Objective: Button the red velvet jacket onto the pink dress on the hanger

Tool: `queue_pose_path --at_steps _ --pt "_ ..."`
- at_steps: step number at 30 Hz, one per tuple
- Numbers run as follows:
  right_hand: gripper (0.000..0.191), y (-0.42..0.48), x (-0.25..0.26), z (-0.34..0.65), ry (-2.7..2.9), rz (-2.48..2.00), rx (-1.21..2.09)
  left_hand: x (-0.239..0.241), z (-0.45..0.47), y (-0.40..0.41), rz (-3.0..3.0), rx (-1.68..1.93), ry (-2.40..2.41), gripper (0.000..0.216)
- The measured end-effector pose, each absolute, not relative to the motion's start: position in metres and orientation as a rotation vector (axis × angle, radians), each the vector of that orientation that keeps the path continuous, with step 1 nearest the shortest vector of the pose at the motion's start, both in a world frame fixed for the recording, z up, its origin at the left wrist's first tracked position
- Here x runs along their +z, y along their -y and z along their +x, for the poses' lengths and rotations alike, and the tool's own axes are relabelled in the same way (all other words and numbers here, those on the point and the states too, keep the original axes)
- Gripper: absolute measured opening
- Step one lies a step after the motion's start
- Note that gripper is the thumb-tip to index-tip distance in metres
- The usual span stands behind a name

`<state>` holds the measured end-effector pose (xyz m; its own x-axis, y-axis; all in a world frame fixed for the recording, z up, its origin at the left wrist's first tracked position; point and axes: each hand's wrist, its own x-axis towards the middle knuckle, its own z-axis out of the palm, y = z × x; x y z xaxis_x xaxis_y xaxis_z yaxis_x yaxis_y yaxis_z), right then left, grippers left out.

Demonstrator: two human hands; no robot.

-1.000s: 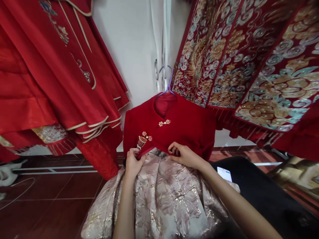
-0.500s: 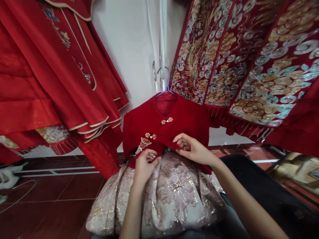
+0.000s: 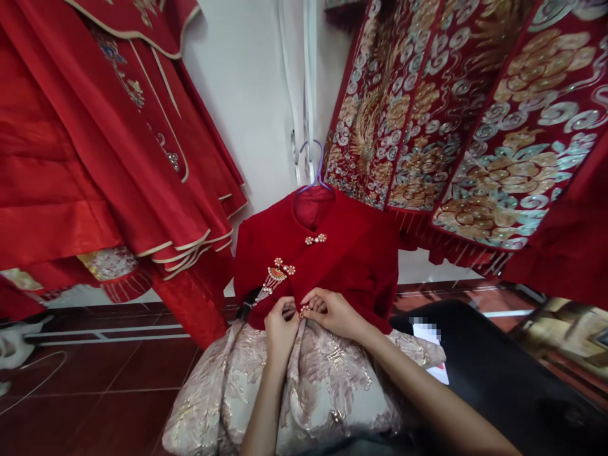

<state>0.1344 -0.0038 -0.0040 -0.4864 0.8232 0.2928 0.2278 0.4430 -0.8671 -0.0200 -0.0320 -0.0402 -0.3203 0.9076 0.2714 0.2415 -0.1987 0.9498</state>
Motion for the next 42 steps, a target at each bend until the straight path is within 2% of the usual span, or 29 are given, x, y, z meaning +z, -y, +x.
queue_pose_path --at_steps 3,8,22,38,42 --pt "0.013 0.000 -0.007 0.126 1.934 -0.880 0.850 -0.041 -0.022 0.033 1.356 1.570 -1.510 0.017" --pt "0.022 -0.005 -0.022 0.111 1.752 -0.832 0.720 -0.043 -0.025 0.032 1.350 1.580 -1.528 0.019" --pt "0.031 -0.006 -0.038 0.115 1.888 -0.879 0.669 -0.053 -0.026 0.028 1.202 1.612 -1.394 0.030" --pt "0.023 -0.002 -0.038 0.114 1.831 -0.811 0.624 -0.055 -0.030 0.032 1.430 1.529 -1.435 0.019" --pt "0.035 0.002 -0.033 0.116 1.657 -0.776 0.487 -0.053 -0.026 0.035 1.480 1.658 -1.503 0.020"
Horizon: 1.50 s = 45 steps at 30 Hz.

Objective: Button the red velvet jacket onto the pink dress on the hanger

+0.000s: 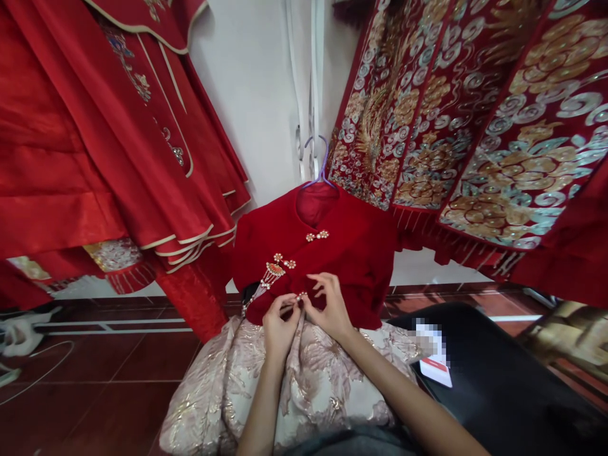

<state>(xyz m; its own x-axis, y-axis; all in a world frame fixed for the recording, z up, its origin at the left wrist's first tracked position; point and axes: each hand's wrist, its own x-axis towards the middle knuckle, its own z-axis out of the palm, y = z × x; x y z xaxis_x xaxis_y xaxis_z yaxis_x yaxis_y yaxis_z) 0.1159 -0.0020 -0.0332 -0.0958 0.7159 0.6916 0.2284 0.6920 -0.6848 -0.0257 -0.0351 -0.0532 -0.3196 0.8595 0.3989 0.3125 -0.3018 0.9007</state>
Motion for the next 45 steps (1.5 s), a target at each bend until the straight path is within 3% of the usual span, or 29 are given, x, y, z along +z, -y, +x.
queue_pose_path --at_steps 2,6,11,16,21,30,38,45 --pt "0.038 0.004 -0.032 0.117 1.473 -0.749 0.369 -0.051 -0.024 0.038 1.531 1.793 -1.583 0.022" --pt "0.020 0.006 -0.037 0.118 1.446 -0.760 0.375 -0.050 -0.024 0.039 1.661 1.831 -1.680 0.016" --pt "0.026 0.004 -0.040 0.114 1.691 -0.888 0.514 -0.054 -0.028 0.036 1.748 1.617 -1.653 0.017" --pt "0.015 0.003 -0.036 0.114 1.772 -0.965 0.562 -0.058 -0.028 0.034 1.676 1.633 -1.633 0.018" --pt "0.023 0.001 -0.040 0.114 1.704 -1.013 0.617 -0.059 -0.026 0.034 1.599 1.659 -1.571 0.019" --pt "0.017 0.001 -0.041 0.114 1.755 -0.962 0.609 -0.053 -0.021 0.039 1.539 1.676 -1.597 0.019" --pt "0.008 0.002 -0.040 0.115 1.741 -0.911 0.612 -0.025 -0.041 -0.010 1.060 1.910 -1.298 0.036" --pt "0.009 0.001 -0.039 0.114 1.729 -0.899 0.646 -0.005 -0.045 -0.033 0.824 1.749 -1.068 0.034"
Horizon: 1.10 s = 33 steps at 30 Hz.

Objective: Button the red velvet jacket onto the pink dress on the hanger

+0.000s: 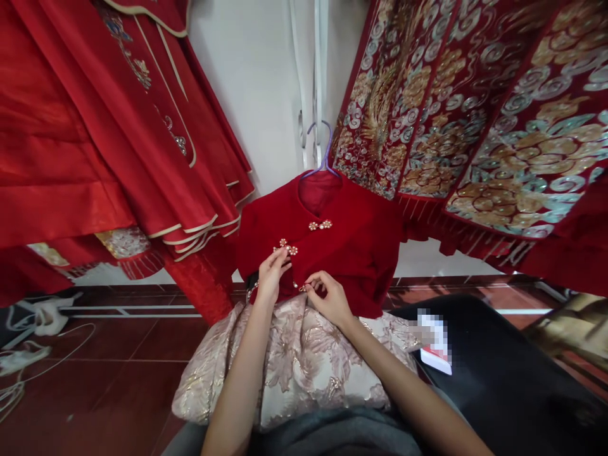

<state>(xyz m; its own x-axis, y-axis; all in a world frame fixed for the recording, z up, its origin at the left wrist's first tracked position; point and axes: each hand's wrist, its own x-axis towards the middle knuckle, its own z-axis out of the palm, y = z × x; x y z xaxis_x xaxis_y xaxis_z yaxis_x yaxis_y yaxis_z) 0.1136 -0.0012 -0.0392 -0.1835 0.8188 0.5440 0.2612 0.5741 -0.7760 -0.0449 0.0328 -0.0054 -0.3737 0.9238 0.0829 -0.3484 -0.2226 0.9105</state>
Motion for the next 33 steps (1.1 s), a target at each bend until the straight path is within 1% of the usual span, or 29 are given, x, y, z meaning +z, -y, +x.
queue_pose_path --at_steps 5,10,16,27,30,33 --pt "0.010 0.001 -0.040 0.114 1.731 -0.902 0.660 -0.009 -0.037 -0.027 0.757 1.897 -1.069 0.030" --pt "0.009 0.000 -0.040 0.115 1.725 -0.885 0.663 0.002 -0.032 -0.031 0.767 1.683 -0.967 0.031" --pt "0.009 0.000 -0.041 0.114 1.729 -0.889 0.670 0.009 -0.029 -0.030 0.664 1.741 -0.824 0.027" --pt "0.009 0.000 -0.041 0.114 1.720 -0.894 0.680 -0.011 -0.024 -0.048 0.732 2.035 -1.084 0.024" --pt "0.010 -0.001 -0.042 0.114 1.714 -0.894 0.678 -0.011 -0.023 -0.055 0.671 2.054 -1.145 0.021" --pt "0.010 -0.001 -0.043 0.115 1.707 -0.890 0.677 -0.003 -0.019 -0.054 0.678 1.944 -1.129 0.025"
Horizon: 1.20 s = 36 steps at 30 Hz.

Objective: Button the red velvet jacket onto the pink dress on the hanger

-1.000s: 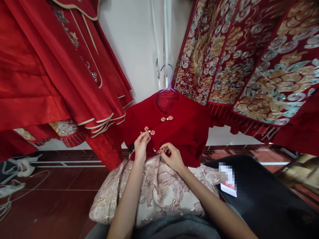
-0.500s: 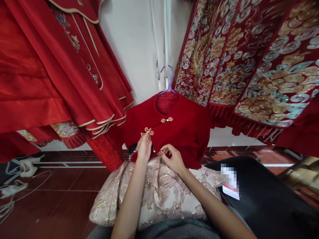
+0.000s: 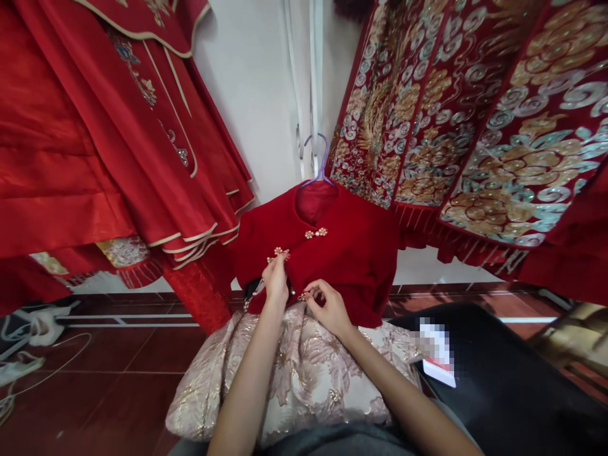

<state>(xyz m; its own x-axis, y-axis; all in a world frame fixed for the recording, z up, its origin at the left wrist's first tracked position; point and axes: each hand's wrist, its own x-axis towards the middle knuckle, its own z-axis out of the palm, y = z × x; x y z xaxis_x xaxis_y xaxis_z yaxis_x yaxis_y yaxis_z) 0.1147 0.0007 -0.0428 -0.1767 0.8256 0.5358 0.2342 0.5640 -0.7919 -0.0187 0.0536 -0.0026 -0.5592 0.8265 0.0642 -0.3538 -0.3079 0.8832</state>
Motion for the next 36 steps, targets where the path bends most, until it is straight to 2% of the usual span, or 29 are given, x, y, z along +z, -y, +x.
queue_pose_path --at_steps 4,8,15,20,25,31,36 --pt "0.010 -0.001 -0.044 0.115 1.709 -0.897 0.690 0.022 -0.015 -0.044 1.239 1.761 -1.317 0.035" --pt "0.010 -0.001 -0.043 0.116 1.719 -0.907 0.699 0.050 -0.012 -0.043 1.972 1.724 -1.449 0.023" --pt "0.008 0.000 -0.042 0.116 1.736 -0.899 0.690 0.080 -0.009 -0.068 2.799 1.291 -1.549 0.026" --pt "0.009 0.005 -0.033 0.115 1.627 -0.916 0.464 0.096 -0.015 -0.074 3.126 1.097 -1.368 0.019" --pt "0.008 0.004 -0.003 0.128 1.458 -0.951 0.235 0.104 -0.019 -0.077 3.253 1.067 -1.191 0.017" --pt "0.016 -0.006 0.037 0.153 1.410 -0.899 0.267 0.106 -0.019 -0.077 3.388 0.922 -1.170 0.025" --pt "0.037 -0.023 0.071 0.134 1.554 -0.751 0.377 0.112 -0.018 -0.070 3.431 0.813 -1.427 0.031"
